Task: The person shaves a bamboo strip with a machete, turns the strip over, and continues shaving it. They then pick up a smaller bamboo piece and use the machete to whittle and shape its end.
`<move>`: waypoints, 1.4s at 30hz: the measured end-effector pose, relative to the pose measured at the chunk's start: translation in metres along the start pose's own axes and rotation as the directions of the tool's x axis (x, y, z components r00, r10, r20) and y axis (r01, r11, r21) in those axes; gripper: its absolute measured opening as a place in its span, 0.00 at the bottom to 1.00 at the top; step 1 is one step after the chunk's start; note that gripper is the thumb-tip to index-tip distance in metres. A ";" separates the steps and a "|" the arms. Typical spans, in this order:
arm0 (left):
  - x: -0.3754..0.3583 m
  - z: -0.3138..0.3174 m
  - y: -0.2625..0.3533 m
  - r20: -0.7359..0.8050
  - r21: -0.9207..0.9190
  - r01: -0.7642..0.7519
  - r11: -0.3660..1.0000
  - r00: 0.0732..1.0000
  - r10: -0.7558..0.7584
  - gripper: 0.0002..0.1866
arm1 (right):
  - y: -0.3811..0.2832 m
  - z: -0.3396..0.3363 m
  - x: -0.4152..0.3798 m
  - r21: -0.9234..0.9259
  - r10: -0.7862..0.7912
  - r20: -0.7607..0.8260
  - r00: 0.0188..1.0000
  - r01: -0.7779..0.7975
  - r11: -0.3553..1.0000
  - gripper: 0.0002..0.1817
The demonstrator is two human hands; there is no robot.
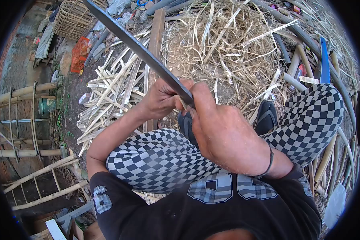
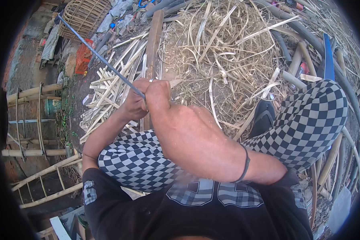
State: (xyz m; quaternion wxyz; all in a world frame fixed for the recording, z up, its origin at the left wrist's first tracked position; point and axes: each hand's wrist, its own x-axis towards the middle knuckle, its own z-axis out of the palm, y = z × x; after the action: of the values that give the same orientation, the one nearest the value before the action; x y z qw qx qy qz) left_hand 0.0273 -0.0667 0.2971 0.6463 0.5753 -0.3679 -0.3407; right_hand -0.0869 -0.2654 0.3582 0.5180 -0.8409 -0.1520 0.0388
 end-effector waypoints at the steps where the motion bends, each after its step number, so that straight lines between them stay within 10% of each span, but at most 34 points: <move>1: -0.002 0.000 -0.003 0.003 -0.021 0.000 1.000 1.000 0.000 0.24 | -0.002 0.000 -0.002 -0.033 0.001 0.027 1.000 0.000 0.999 0.23; 17: -0.020 -0.010 -0.006 -0.164 0.127 0.062 0.990 0.986 -0.041 0.27 | 0.022 -0.003 0.014 0.467 -0.043 0.122 0.992 -0.019 0.884 0.21; 42: -0.009 0.001 -0.005 -0.151 0.212 0.048 0.976 0.988 -0.016 0.29 | 0.004 0.003 -0.003 0.333 0.037 0.088 0.995 -0.064 0.941 0.25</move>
State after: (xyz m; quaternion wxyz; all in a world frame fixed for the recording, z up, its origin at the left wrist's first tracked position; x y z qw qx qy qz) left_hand 0.0221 -0.0598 0.2913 0.6002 0.6713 -0.3443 -0.2656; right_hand -0.0890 -0.2655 0.3527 0.6458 -0.7419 -0.1422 0.1110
